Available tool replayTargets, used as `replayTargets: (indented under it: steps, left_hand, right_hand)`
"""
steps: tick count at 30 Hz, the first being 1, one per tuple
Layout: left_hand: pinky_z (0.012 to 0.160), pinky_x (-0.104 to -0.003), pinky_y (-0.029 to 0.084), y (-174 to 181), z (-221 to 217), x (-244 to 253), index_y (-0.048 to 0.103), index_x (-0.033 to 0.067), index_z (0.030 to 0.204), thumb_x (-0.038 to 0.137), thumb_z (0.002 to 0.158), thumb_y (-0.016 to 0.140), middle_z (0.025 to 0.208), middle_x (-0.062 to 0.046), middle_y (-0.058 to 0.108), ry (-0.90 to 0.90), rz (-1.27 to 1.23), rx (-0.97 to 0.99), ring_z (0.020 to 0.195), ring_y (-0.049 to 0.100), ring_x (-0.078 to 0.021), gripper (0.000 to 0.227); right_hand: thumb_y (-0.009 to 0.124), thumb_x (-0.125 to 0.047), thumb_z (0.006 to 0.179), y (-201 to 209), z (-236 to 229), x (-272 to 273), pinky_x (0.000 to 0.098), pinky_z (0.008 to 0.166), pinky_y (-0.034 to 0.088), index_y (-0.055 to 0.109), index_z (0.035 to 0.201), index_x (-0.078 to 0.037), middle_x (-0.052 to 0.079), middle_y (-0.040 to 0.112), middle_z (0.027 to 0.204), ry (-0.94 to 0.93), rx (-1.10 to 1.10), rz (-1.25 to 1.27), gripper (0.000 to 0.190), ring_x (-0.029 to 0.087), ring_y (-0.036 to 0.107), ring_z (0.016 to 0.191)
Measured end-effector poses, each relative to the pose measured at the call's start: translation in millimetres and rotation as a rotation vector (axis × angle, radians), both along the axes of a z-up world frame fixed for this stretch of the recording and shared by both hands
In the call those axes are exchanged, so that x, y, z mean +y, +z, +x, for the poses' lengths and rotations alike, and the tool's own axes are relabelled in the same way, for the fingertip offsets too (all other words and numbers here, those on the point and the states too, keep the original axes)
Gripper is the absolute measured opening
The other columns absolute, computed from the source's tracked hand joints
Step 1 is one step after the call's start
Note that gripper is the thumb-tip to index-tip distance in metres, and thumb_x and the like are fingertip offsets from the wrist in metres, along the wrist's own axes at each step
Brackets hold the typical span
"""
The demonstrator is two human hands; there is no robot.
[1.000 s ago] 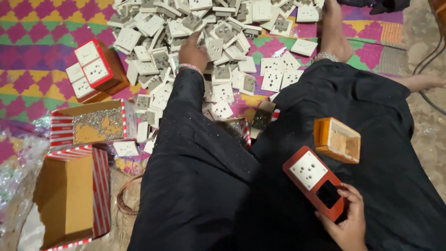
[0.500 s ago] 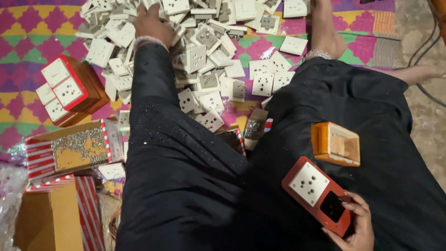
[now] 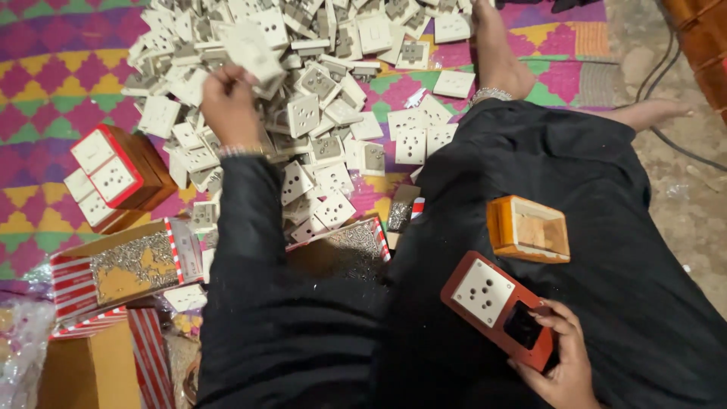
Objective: The person assembles electrical sockets by inserting white plastic socket units into red frames. They pick up a socket, align it with the frame, press it into place, and then flip the frame to inspect the fit. The process is repeated for multiple units.
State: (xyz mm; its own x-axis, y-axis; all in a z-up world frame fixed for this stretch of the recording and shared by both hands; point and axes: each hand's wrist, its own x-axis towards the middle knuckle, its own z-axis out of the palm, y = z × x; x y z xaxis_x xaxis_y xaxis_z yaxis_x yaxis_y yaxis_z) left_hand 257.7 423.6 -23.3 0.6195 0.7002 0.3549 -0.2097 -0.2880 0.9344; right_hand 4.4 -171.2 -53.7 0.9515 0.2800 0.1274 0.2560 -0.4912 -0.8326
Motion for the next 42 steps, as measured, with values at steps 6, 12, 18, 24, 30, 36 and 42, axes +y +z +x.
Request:
replayTargets:
  steps: [6, 12, 18, 24, 30, 36, 42]
  left_hand:
    - [0.085, -0.027, 0.056, 38.9, -104.2, -135.8, 0.048, 0.0003, 0.101, -0.011, 0.088, 0.069, 0.106, -0.004, 0.064, -0.324, -0.298, 0.055, 0.094, 0.062, -0.0113, 0.027]
    - [0.077, -0.026, 0.052, 47.8, -176.6, -242.7, 0.06, -0.0006, 0.114, -0.007, 0.091, 0.067, 0.099, -0.005, 0.067, -0.683, -0.58, 0.086, 0.086, 0.061, -0.011, 0.025]
    - [0.081, -0.026, 0.053, 52.3, -215.1, -300.8, 0.061, -0.0043, 0.118, -0.008, 0.092, 0.067, 0.102, -0.008, 0.069, -0.852, -0.538, 0.18, 0.087, 0.063, -0.0116, 0.027]
    - [0.082, -0.026, 0.055, 52.5, -244.3, -321.2, 0.062, -0.0044, 0.121, -0.006, 0.092, 0.066, 0.103, -0.008, 0.072, -0.92, -0.524, 0.313, 0.09, 0.066, -0.0113, 0.029]
    - [0.083, -0.025, 0.053, 39.9, -263.4, -332.5, 0.064, -0.0053, 0.12, -0.006, 0.093, 0.068, 0.101, -0.006, 0.071, -0.969, -0.45, 0.357, 0.089, 0.064, -0.0097, 0.027]
    - [0.086, -0.023, 0.052, 50.3, -265.8, -340.8, 0.065, -0.0045, 0.118, -0.005, 0.096, 0.065, 0.102, -0.004, 0.071, -0.985, -0.355, 0.35, 0.092, 0.064, -0.0076, 0.022]
    - [0.082, -0.029, 0.055, 105.5, -265.6, -349.0, 0.067, 0.003, 0.112, 0.0, 0.096, 0.064, 0.105, -0.007, 0.073, -0.967, 0.359, 0.37, 0.093, 0.07, -0.0167, 0.016]
  right_hand:
    - [0.091, -0.016, 0.052, 18.5, -2.1, 11.0, 0.0452, 0.108, 0.045, 0.049, 0.126, -0.01, 0.017, 0.049, 0.141, -0.035, -0.07, -0.018, 0.086, 0.035, 0.053, 0.132]
    - [0.093, -0.019, 0.053, 26.9, -9.1, 15.3, 0.0449, 0.107, 0.046, 0.049, 0.129, -0.01, 0.018, 0.05, 0.14, -0.086, -0.147, -0.068, 0.089, 0.038, 0.053, 0.132]
    - [0.095, -0.02, 0.054, 28.8, -16.0, 11.8, 0.0466, 0.107, 0.046, 0.046, 0.139, -0.006, 0.022, 0.05, 0.142, -0.092, -0.192, -0.06, 0.1, 0.042, 0.051, 0.133]
    - [0.096, -0.025, 0.056, 15.1, -24.9, 3.7, 0.0476, 0.112, 0.045, 0.037, 0.148, -0.003, 0.022, 0.05, 0.144, -0.093, -0.263, 0.051, 0.111, 0.042, 0.053, 0.133]
    - [0.095, -0.023, 0.06, 16.8, -30.2, -3.5, 0.0485, 0.115, 0.043, 0.03, 0.155, -0.003, 0.024, 0.047, 0.15, -0.087, -0.348, 0.041, 0.117, 0.044, 0.049, 0.139]
    - [0.096, -0.024, 0.057, 26.9, -32.1, -2.0, 0.0467, 0.114, 0.043, 0.029, 0.156, -0.009, 0.021, 0.045, 0.151, -0.081, -0.216, -0.029, 0.12, 0.042, 0.046, 0.141]
    - [0.095, -0.027, 0.058, 34.5, -33.7, -0.7, 0.045, 0.112, 0.042, 0.025, 0.155, -0.008, 0.021, 0.044, 0.15, -0.049, -0.151, -0.06, 0.121, 0.042, 0.044, 0.141]
